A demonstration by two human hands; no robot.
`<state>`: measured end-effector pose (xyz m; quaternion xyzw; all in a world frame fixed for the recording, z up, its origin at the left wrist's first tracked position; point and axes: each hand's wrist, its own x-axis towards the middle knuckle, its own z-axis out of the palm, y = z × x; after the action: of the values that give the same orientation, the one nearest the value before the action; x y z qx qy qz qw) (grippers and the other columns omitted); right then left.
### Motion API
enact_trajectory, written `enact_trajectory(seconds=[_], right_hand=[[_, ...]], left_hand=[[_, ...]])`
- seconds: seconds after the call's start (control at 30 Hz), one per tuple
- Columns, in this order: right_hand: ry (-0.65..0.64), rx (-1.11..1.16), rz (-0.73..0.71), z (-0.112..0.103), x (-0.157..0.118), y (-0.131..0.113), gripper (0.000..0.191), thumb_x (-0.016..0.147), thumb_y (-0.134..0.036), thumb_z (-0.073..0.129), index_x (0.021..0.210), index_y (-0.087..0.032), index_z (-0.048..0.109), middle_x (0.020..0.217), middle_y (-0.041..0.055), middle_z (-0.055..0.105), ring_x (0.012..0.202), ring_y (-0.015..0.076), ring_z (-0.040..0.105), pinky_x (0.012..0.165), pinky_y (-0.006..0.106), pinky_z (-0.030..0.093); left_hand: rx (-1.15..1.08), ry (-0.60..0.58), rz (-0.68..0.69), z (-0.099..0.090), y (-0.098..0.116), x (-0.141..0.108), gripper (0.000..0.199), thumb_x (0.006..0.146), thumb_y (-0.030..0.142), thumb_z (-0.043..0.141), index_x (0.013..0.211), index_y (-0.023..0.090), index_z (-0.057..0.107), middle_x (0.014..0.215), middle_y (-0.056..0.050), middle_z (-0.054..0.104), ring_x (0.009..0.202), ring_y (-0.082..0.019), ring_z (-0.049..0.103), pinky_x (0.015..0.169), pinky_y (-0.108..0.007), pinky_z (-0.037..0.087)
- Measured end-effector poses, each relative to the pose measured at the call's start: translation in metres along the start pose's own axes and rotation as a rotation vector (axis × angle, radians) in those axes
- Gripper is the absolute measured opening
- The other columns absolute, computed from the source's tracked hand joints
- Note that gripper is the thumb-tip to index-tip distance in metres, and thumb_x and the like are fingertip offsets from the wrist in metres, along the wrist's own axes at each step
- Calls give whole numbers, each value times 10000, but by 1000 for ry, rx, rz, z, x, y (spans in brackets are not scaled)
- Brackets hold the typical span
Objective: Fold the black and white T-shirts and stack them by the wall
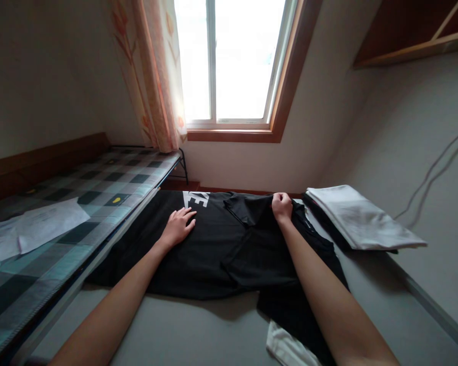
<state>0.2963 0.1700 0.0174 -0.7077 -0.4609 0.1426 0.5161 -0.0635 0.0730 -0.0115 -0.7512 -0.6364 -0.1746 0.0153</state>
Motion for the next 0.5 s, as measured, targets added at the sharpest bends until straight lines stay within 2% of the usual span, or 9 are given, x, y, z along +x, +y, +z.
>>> enact_trajectory(seconds=[0.07, 0.17, 0.23, 0.33, 0.5], right_hand=[[-14, 107, -45, 3, 2, 8, 347, 788, -399, 446, 918, -173, 674, 965, 144, 701, 943, 296, 614, 899, 430, 455], [-82, 207, -143, 5, 7, 20, 408, 694, -455, 567, 977, -175, 655, 1027, 123, 690, 974, 281, 606, 923, 434, 457], [-173, 213, -198, 5, 9, 27, 446, 621, -430, 642, 991, -181, 650, 1030, 107, 688, 961, 269, 610, 922, 437, 463], [-284, 200, -245, 4, 10, 35, 421, 602, -403, 670, 964, -187, 662, 990, 92, 694, 934, 257, 621, 913, 442, 470], [-328, 209, -272, 2, 11, 41, 364, 628, -371, 647, 930, -169, 675, 968, 94, 704, 926, 251, 633, 913, 441, 471]], left_hand=[[1, 0, -1, 0, 0, 0, 424, 938, 400, 426, 1284, 236, 609, 1418, -79, 533, 1359, -266, 427, 1148, -481, 293], [1, -5, -4, -1, 0, 0, 423, 936, 399, 428, 1286, 242, 606, 1420, -80, 531, 1367, -264, 417, 1151, -485, 287], [-6, -7, -4, -1, 0, 0, 425, 934, 398, 430, 1286, 238, 606, 1420, -83, 530, 1368, -265, 416, 1153, -486, 284], [-19, -9, -8, -1, 0, 0, 428, 931, 398, 430, 1287, 237, 606, 1419, -84, 532, 1366, -268, 418, 1151, -493, 286], [-12, -6, 0, -1, -1, 0, 427, 934, 400, 425, 1290, 244, 602, 1421, -80, 531, 1366, -266, 417, 1148, -486, 287]])
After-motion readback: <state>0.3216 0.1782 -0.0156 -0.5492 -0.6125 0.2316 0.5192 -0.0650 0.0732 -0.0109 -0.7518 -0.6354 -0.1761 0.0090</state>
